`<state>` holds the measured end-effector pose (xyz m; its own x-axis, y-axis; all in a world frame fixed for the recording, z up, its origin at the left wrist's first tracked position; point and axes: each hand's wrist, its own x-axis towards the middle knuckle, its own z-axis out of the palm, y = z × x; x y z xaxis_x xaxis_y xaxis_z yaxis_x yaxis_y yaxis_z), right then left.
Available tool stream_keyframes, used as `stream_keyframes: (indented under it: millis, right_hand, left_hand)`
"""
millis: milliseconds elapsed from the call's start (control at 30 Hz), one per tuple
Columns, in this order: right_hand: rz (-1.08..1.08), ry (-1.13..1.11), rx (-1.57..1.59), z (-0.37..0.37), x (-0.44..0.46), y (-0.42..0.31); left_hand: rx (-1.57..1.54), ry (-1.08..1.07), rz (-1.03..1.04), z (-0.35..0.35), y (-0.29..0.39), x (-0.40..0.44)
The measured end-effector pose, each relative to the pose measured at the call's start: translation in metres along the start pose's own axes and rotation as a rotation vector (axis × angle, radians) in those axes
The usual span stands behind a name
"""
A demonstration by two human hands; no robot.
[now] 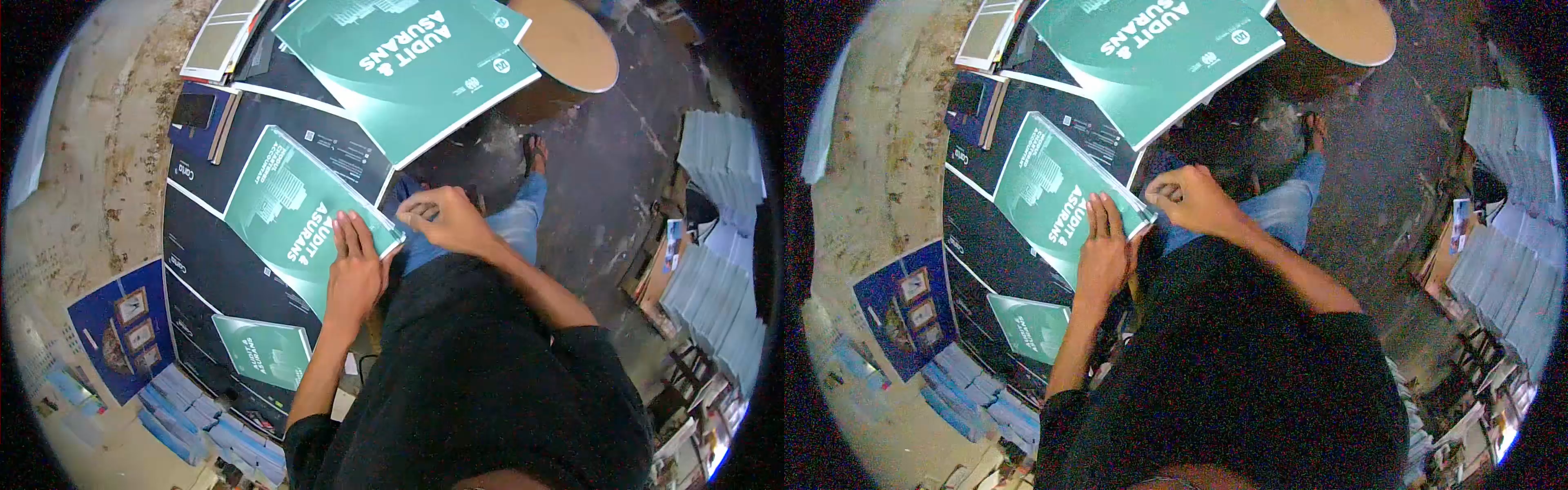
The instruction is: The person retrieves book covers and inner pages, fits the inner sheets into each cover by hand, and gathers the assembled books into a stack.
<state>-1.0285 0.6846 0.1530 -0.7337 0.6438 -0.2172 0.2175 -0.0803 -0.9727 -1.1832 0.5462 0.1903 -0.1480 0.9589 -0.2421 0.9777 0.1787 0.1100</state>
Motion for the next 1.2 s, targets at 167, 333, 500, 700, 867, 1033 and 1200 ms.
stream_keyframes:
  millis: [167, 333, 500, 700, 867, 1033, 1200]
  right_hand:
    - [0.217, -0.138, 0.340, 0.008, 0.005, 0.032]
    - [0.312, -0.213, 0.413, -0.001, 0.006, 0.036]
    - [0.273, -0.293, 0.389, -0.003, 0.008, 0.038]
    - [0.319, -0.314, 0.472, -0.006, 0.008, 0.039]
    - [0.333, -0.321, 0.476, -0.007, 0.008, 0.038]
    - [0.341, -0.315, 0.498, -0.006, 0.008, 0.039]
    - [0.366, -0.279, 0.528, -0.005, 0.010, 0.040]
  left_hand:
    - [-0.018, -0.090, -0.008, -0.006, -0.002, 0.001]
    - [-0.022, -0.048, 0.002, -0.006, 0.000, 0.000]
    - [-0.015, -0.066, -0.002, -0.006, -0.002, 0.000]
    - [-0.036, -0.081, -0.012, -0.010, 0.001, 0.001]
    - [-0.073, -0.086, -0.017, -0.010, 0.001, 0.001]
    - [-0.091, -0.073, -0.006, -0.013, 0.003, 0.002]
    - [-0.087, -0.103, -0.003, -0.019, 0.007, 0.003]
